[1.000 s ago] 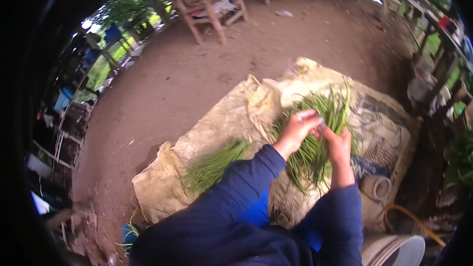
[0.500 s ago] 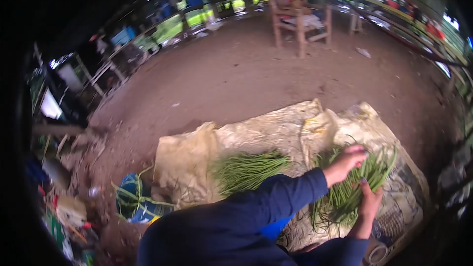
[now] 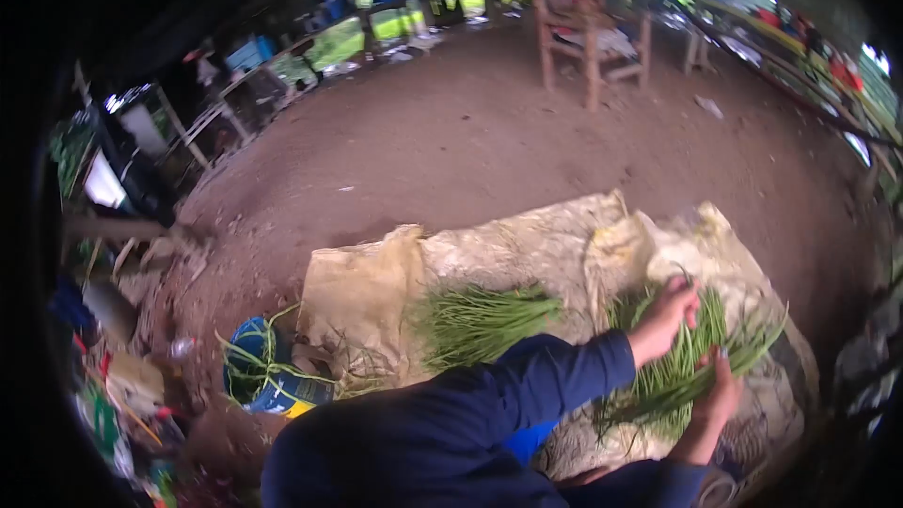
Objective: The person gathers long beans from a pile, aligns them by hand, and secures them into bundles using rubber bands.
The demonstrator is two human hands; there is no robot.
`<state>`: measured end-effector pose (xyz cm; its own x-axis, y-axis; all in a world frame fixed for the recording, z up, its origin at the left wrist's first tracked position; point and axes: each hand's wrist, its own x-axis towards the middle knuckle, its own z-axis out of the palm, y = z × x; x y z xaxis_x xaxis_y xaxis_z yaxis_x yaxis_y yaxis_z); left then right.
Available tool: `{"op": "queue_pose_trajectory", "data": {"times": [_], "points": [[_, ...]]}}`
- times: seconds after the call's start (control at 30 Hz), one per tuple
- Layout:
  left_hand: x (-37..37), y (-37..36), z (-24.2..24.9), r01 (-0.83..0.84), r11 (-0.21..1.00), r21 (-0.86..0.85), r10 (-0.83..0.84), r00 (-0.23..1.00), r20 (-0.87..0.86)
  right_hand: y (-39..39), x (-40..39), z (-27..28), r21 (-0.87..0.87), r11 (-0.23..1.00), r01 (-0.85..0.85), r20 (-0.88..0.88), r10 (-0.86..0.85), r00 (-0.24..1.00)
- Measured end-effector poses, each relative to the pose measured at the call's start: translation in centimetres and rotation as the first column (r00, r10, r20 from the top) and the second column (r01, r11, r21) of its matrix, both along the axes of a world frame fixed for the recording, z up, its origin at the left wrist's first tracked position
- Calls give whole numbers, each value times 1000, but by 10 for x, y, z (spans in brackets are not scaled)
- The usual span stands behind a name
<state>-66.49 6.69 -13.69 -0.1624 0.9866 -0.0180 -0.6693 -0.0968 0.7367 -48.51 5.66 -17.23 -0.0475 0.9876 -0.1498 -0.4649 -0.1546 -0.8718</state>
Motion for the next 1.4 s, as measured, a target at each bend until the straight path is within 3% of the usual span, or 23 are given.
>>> {"op": "queue_pose_trajectory", "data": {"times": [0.07, 0.1, 0.17, 0.27, 0.37, 0.6, 0.73, 0.87, 0.97, 1.0, 1.07, 1.1, 1.17, 1.2, 1.27, 1.3, 1.33, 1.4], "points": [[-6, -4, 5, 108, 991, -80, -106, 994, 23, -12, -10, 23, 23, 998, 63, -8, -63, 998], [-11, -7, 10, 244, 965, -98, -229, 963, 142, -15, -16, 32, 24, 995, 97, 6, -97, 995], [-15, -5, 10, 384, 918, -96, -369, 918, 143, -17, -16, 33, 31, 999, 19, -7, -19, 1000], [-8, -4, 14, 383, 912, -149, -398, 913, -91, -23, -18, 48, 44, 997, -64, 12, 64, 998], [-2, -8, 32, 395, 893, -213, -423, 901, -101, -20, -15, 42, 83, 992, -95, -52, 99, 994], [2, -6, 32, 446, 885, -133, -459, 882, -103, -22, -14, 44, 84, 990, -117, -87, 124, 988], [3, -5, 29, 324, 938, -126, -342, 924, -171, -23, -14, 41, 101, 978, -180, -47, 185, 982], [0, -11, 31, 251, 959, -135, -274, 943, -192, -21, -8, 36, 68, 991, -113, -7, 113, 994], [6, -16, 33, 424, 880, -215, -474, 813, -337, -21, -8, 39, 167, 982, -85, 23, 83, 996], [11, -17, 30, 404, 877, -258, -477, 790, -385, -22, -9, 39, 165, 983, -85, 24, 82, 996], [16, -17, 27, 346, 919, -187, -389, 725, -568, -24, -14, 39, 158, 986, -55, 67, 45, 997], [17, -19, 27, 344, 919, -192, -390, 726, -566, -27, -17, 45, 149, 989, -21, 74, 10, 997], [19, -19, 31, 253, 963, -94, -264, 818, -511, -25, -10, 41, 148, 987, -65, 116, 48, 992], [14, -8, 22, 203, 979, 13, -159, 806, -570, -24, -8, 42, 148, 983, -106, 158, 82, 984], [6, 5, 16, 155, 984, 90, -106, 908, -406, -25, -7, 45, 118, 990, -83, 174, 62, 983], [3, 2, 25, 224, 973, -52, -228, 969, -93, -26, -7, 44, 136, 987, -82, 210, 52, 976], [0, 9, 20, 294, 954, -56, -293, 956, 21, -27, -7, 43, 152, 985, -82, 244, 43, 969], [-4, 15, 28, 410, 894, -180, -429, 899, -85, -31, -7, 46, 112, 986, -120, 259, 88, 962]]}}
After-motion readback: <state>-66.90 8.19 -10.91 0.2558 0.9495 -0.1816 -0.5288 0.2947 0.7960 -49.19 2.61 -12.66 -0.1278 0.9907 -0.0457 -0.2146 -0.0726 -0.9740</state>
